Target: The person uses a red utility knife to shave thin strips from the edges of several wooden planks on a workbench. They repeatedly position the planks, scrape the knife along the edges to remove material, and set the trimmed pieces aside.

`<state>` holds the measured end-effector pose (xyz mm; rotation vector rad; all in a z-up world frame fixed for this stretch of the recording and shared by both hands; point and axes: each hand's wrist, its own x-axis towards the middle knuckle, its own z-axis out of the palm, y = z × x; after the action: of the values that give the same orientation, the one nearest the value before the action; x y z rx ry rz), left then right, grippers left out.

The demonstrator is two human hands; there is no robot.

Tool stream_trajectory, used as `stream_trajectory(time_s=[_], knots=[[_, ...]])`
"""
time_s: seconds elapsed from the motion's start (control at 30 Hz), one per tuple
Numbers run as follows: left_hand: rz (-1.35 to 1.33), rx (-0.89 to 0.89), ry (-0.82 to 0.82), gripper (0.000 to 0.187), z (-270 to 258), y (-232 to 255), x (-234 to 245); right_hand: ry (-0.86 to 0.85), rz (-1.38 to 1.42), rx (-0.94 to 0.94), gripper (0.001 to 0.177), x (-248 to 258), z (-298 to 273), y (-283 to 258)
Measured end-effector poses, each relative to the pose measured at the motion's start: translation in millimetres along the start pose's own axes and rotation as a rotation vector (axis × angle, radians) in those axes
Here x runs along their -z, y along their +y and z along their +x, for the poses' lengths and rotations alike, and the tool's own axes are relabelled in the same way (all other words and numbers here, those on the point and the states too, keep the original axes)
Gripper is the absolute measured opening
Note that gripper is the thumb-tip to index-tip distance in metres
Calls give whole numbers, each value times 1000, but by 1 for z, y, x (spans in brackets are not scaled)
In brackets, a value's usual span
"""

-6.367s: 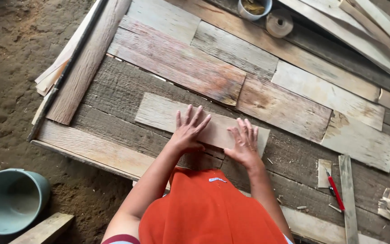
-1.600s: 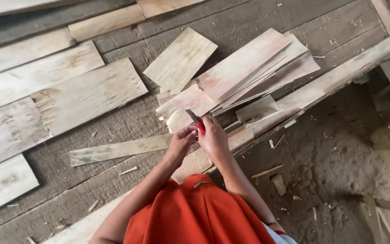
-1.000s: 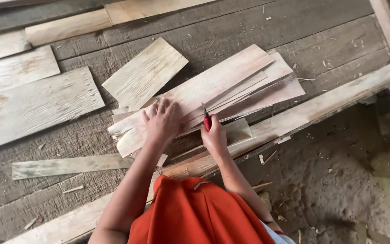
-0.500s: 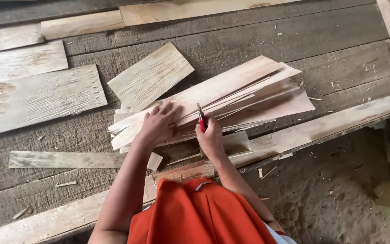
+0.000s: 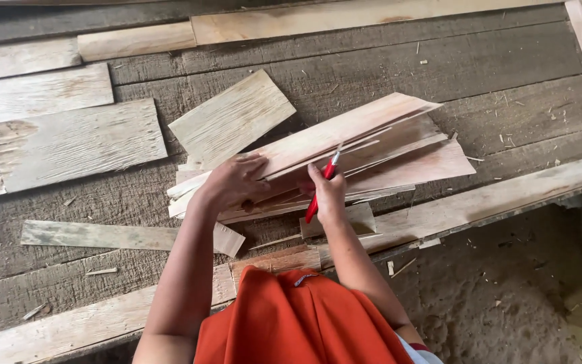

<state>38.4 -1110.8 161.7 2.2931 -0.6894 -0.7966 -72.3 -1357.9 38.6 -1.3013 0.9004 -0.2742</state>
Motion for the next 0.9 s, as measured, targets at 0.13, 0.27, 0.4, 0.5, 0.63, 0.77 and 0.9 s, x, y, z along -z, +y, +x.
stream_trajectory(time_s=[0.13,0.27,0.4,0.5,0.63,0.77,0.9], knots=[[-31,89,3,72,-14,13,16,-8,65,-21,42,-25,-43,-68],[-53,52,-17,76,2,-13,7,57,81,-87,33,-29,-46,-69],[-158,-7,-27,74,-2,-11,13,97,91,-112,36,-31,-42,-69],[-215,-36,-15,76,-1,-21,15,96,128,-139,39,-30,-45,-76],[-216,-7,6,78,-1,-28,14,67,161,-154,45,-35,-58,-92],[-182,-15,-2,75,-2,-24,21,93,149,-166,41,-34,-49,-84],[-186,17,-49,75,2,-29,20,66,156,-148,48,-34,-60,-98]])
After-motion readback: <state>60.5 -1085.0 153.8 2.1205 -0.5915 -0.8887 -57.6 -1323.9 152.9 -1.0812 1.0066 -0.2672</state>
